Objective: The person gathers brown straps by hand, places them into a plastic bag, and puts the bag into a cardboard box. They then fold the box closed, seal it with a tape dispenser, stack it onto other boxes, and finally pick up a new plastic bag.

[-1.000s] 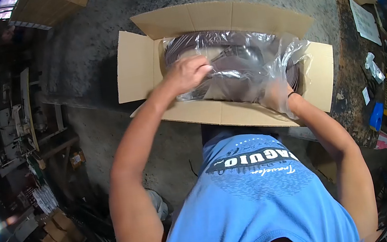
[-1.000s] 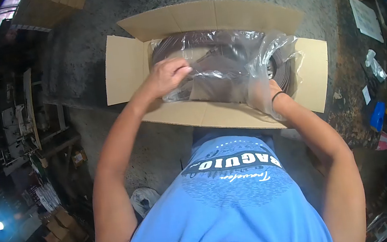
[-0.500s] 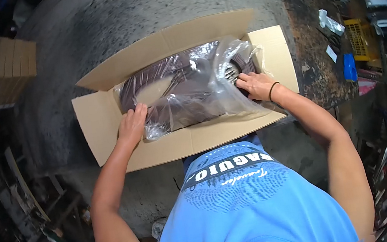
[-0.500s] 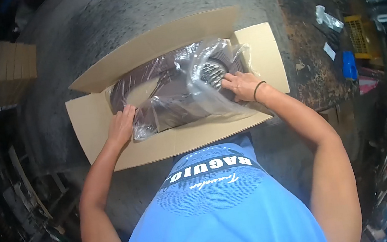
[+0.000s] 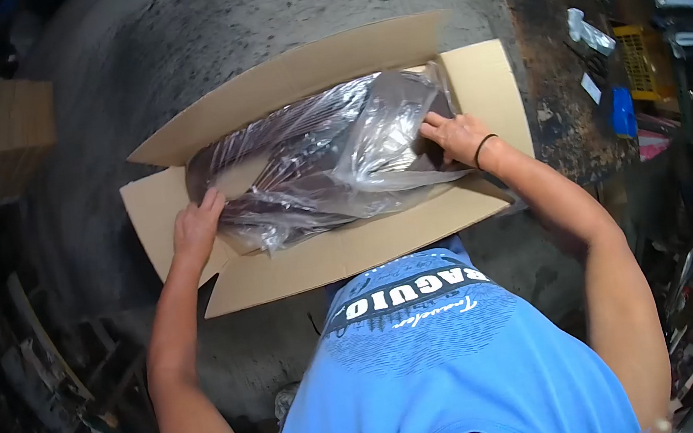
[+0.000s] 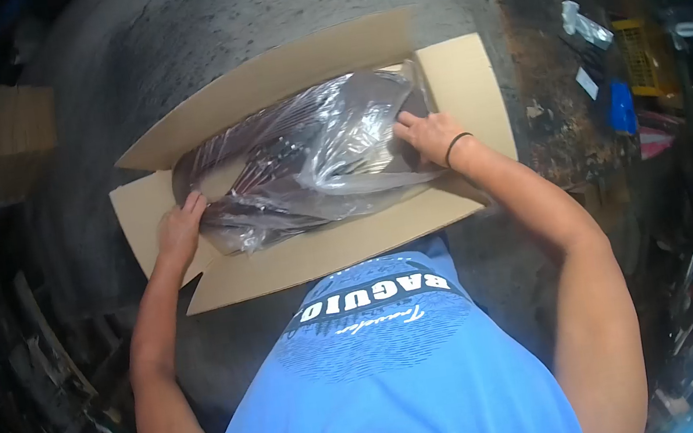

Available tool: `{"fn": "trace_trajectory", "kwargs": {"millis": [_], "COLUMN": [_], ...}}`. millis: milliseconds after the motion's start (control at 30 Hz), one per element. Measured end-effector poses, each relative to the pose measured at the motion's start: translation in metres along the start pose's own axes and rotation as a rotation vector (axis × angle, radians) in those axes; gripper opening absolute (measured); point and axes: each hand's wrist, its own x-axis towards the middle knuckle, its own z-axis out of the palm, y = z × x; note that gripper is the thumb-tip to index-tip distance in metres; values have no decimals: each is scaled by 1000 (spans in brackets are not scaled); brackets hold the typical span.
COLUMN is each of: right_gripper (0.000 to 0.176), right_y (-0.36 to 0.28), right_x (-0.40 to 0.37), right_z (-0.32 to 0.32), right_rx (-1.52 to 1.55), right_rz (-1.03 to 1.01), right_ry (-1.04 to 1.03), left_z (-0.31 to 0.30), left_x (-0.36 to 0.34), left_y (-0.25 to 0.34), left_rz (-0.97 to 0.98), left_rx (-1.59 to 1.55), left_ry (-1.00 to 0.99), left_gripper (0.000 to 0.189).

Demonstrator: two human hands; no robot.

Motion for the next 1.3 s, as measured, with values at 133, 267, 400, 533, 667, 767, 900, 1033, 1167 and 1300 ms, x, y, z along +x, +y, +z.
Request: {"fn": "trace_trajectory", "kwargs": {"millis": [133, 267, 400, 533, 667, 767, 900, 1033, 1167, 1300], "right_gripper": [63, 54, 45, 44, 44, 42, 34, 34, 36, 38], "right_y": [-5, -13, -12, -13, -17, -21, -19, -14, -15, -18], "right_x": [7, 4, 4, -6, -3, -5, -2, -5, -3, -4], "right_z": [-9, -6, -2, -2, 2, 4, 5, 12, 15, 9], "right_rx": [-95, -87, -38, 3, -26, -29, -14, 70, 80, 91], "right_rz": [-47, -229, -123, -38, -8, -11, -44, -30, 22, 43], "right_ry": [-128, -103, -144, -79, -95, -83, -63, 8, -13, -66], "left_z": [23, 31, 27, 25, 15, -6, 6, 64, 33, 24], "left_x": [-21, -9, -6, -25, -8, 14, 55, 53, 49, 52], "left_y": [23, 37, 25, 10, 12, 7, -6, -33, -28, -2], "left_rz": [82, -57, 2, -38, -112, -143, -587, -107, -119, -215], "left_rx": [-247, -146, -146, -130, -129, -468, -425, -383, -392, -218], "left_ry": [107, 47, 89, -1, -175, 83, 40, 411, 252, 217], "left_gripper": [59, 52, 40, 36, 50, 57, 63, 51, 62, 72]}}
